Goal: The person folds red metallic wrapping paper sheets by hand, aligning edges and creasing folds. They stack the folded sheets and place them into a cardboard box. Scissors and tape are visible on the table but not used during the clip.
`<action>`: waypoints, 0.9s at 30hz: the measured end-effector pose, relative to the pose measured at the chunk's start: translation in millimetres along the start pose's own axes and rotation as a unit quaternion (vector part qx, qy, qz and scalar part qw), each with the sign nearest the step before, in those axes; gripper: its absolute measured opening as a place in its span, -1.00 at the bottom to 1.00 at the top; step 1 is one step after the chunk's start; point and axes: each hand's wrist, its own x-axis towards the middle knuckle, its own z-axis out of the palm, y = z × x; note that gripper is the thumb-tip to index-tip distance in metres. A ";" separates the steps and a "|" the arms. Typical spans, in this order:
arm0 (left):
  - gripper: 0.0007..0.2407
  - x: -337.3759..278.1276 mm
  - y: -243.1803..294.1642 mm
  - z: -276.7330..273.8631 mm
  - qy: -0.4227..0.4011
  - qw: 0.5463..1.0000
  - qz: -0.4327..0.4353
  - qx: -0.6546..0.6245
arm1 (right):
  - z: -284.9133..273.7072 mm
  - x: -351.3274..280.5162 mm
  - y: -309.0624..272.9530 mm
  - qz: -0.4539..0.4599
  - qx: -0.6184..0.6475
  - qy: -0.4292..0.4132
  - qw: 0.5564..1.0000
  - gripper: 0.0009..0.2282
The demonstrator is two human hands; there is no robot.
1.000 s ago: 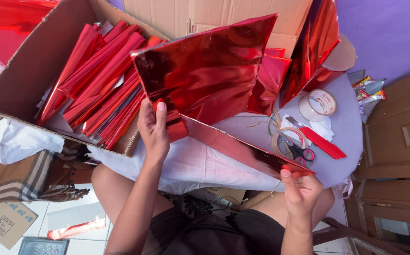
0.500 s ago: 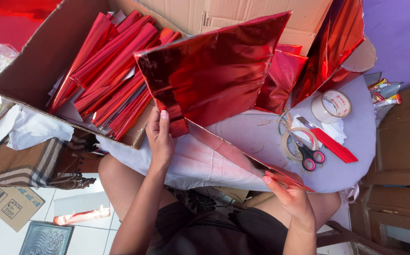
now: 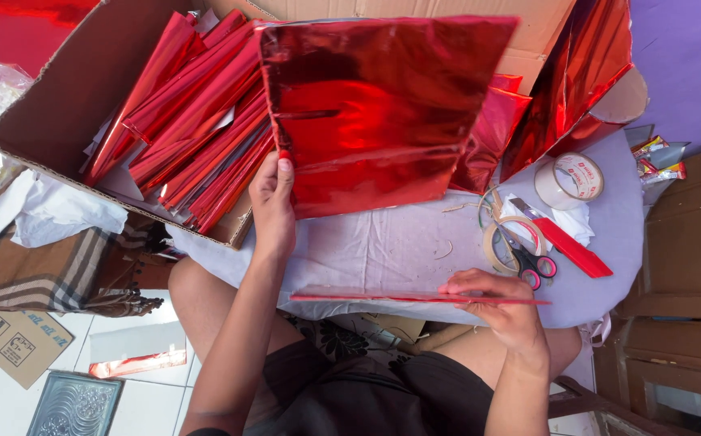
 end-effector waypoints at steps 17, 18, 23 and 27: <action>-0.81 31.8 -26.5 30.8 0.004 0.999 0.014 0.043 | 5.6 7.5 17.7 -0.010 -0.021 0.010 1.000 -0.77; -0.83 30.7 -17.0 36.9 0.002 0.999 0.004 0.035 | 7.9 6.3 18.9 0.005 -0.023 0.025 0.999 -0.78; -0.89 28.3 -8.8 41.9 0.009 0.999 0.020 0.046 | 10.6 6.4 16.5 0.063 -0.002 0.064 0.996 -0.86; -0.89 34.1 -15.9 44.4 -0.003 0.997 0.041 0.063 | 5.5 8.0 30.4 0.099 0.004 0.096 0.990 -0.81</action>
